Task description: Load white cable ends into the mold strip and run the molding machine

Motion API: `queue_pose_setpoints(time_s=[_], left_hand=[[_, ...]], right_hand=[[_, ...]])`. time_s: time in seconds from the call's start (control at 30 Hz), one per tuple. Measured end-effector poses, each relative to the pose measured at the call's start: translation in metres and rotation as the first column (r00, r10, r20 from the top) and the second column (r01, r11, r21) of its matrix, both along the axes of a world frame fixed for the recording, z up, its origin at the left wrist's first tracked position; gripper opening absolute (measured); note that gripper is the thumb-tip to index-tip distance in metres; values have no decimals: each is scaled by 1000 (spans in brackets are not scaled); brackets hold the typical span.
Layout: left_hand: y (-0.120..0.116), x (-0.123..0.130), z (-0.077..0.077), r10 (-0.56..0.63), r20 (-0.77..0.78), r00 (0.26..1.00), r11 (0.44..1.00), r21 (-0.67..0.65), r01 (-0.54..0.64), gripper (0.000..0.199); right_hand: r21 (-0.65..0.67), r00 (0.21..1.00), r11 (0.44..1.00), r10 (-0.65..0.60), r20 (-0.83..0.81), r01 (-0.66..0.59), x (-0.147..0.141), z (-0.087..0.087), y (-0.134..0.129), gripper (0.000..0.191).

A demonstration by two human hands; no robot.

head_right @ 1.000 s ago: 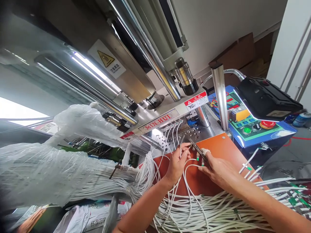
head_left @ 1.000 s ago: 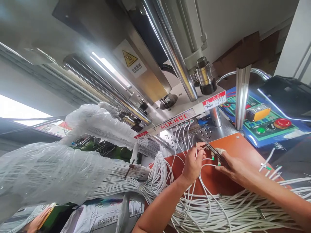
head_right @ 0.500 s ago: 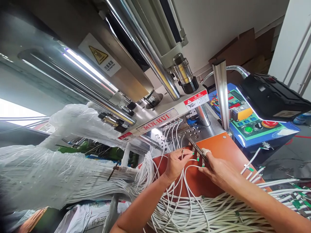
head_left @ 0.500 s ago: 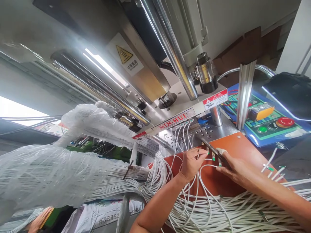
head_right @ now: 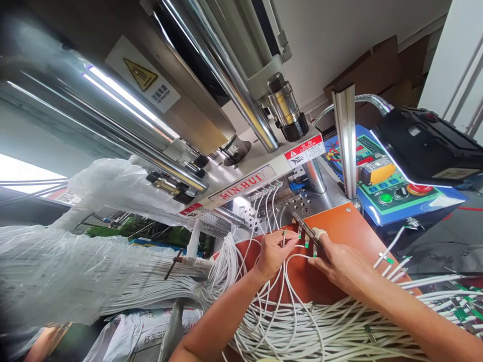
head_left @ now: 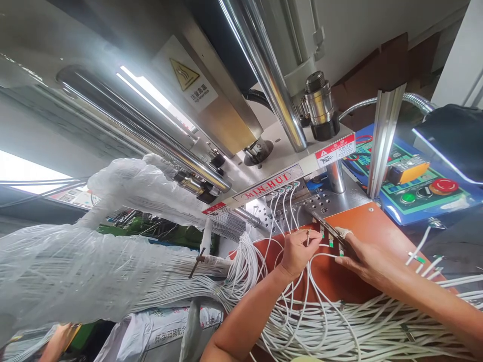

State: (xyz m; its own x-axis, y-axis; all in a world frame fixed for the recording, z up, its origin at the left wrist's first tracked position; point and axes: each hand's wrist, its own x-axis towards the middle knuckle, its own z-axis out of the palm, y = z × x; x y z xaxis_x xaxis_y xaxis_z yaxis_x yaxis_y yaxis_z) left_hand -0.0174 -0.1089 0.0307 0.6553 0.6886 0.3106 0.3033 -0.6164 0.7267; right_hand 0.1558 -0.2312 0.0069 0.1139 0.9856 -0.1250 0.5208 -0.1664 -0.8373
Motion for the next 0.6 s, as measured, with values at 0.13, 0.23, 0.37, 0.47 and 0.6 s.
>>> queue_pose_setpoints(time_s=[0.13, 0.23, 0.37, 0.47, 0.6], left_hand=[[0, 0, -2, 9, 5, 1000, 998, -69, -8, 17], [0, 1, -3, 29, 4, 1000, 992, -119, -28, 15], [3, 2, -3, 95, -32, 995, 971, -216, -99, 12], [9, 1, 0, 61, -101, 993, 966, -245, -85, 10], [16, -6, 11, 34, -140, 990, 942, -327, -78, 24]], right_hand=[[-2, 1000, 1000, -1, 15, 1, 0, 1, 0, 47], [8, 1000, 1000, 1, 30, -1, 1, 3, 0, 49], [10, 999, 1000, 22, 49, -23, 1, 5, 0, 52], [12, 998, 1000, 18, 60, -19, 1, 4, 0, 50], [-9, 998, 1000, 19, 57, -19, 2, 4, 0, 50]])
